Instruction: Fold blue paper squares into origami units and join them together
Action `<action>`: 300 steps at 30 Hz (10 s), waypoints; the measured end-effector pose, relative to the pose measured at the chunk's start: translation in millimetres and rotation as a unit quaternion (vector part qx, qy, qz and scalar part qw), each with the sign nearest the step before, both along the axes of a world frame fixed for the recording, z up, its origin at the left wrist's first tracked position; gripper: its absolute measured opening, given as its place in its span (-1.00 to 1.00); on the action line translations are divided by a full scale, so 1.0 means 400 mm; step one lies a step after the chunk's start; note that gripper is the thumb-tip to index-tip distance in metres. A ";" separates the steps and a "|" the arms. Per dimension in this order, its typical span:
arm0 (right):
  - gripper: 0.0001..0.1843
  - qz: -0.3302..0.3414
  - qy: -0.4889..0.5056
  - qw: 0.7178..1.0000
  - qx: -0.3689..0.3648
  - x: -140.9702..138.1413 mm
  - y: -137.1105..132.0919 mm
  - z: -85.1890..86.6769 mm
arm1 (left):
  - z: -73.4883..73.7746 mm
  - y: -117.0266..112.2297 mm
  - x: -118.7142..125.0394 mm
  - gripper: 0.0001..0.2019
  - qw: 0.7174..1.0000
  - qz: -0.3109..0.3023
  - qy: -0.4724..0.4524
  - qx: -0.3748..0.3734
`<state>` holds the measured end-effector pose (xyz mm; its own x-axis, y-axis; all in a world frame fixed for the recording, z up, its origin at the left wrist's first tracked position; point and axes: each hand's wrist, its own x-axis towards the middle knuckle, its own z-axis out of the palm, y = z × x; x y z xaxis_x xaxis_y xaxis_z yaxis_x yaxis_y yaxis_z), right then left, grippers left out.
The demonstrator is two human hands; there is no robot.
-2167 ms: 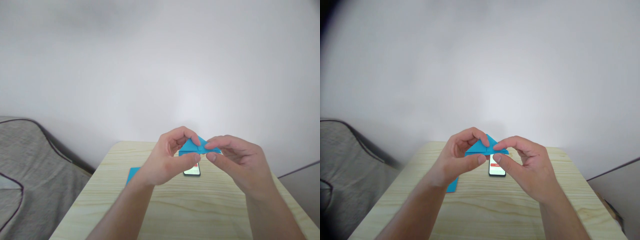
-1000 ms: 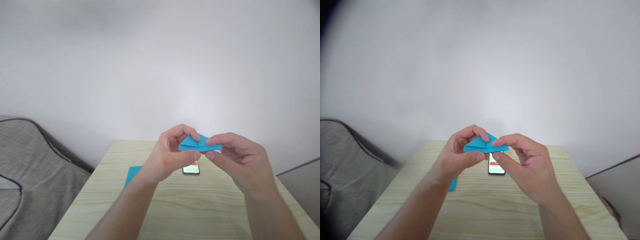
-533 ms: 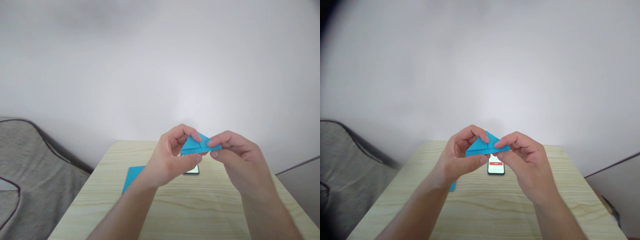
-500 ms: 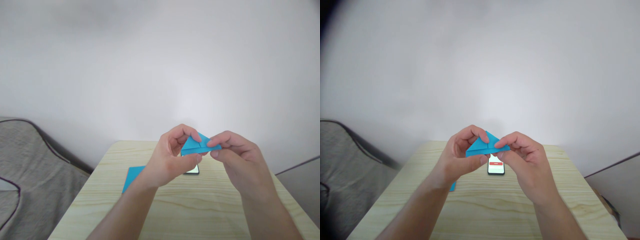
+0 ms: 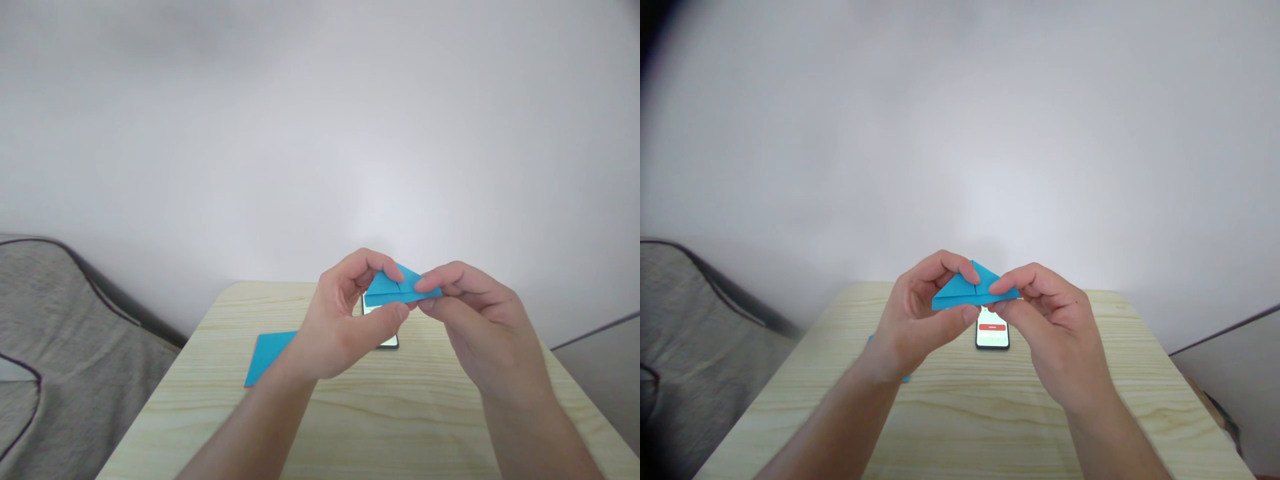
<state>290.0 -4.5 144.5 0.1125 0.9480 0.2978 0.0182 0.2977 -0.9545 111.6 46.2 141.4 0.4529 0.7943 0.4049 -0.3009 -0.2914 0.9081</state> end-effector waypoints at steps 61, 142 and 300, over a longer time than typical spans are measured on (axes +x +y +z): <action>-0.73 -0.024 -0.048 0.997 0.063 -0.011 -0.006 -0.017 | -0.019 -0.017 0.031 -0.85 0.991 0.126 0.018 0.026; -0.86 -0.050 -0.059 0.994 0.081 -0.010 -0.017 0.004 | 0.021 -0.028 -0.003 -0.74 0.996 0.027 -0.067 -0.060; -0.88 -0.087 -0.109 0.988 0.069 -0.002 -0.023 0.021 | -0.016 0.004 -0.025 -0.92 0.996 0.006 0.003 0.091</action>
<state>289.3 -13.7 152.8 0.1887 0.8691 0.4572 0.2801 0.3986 -0.8733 101.8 47.6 134.9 0.4465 0.7137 0.5398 -0.2903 -0.4551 0.8418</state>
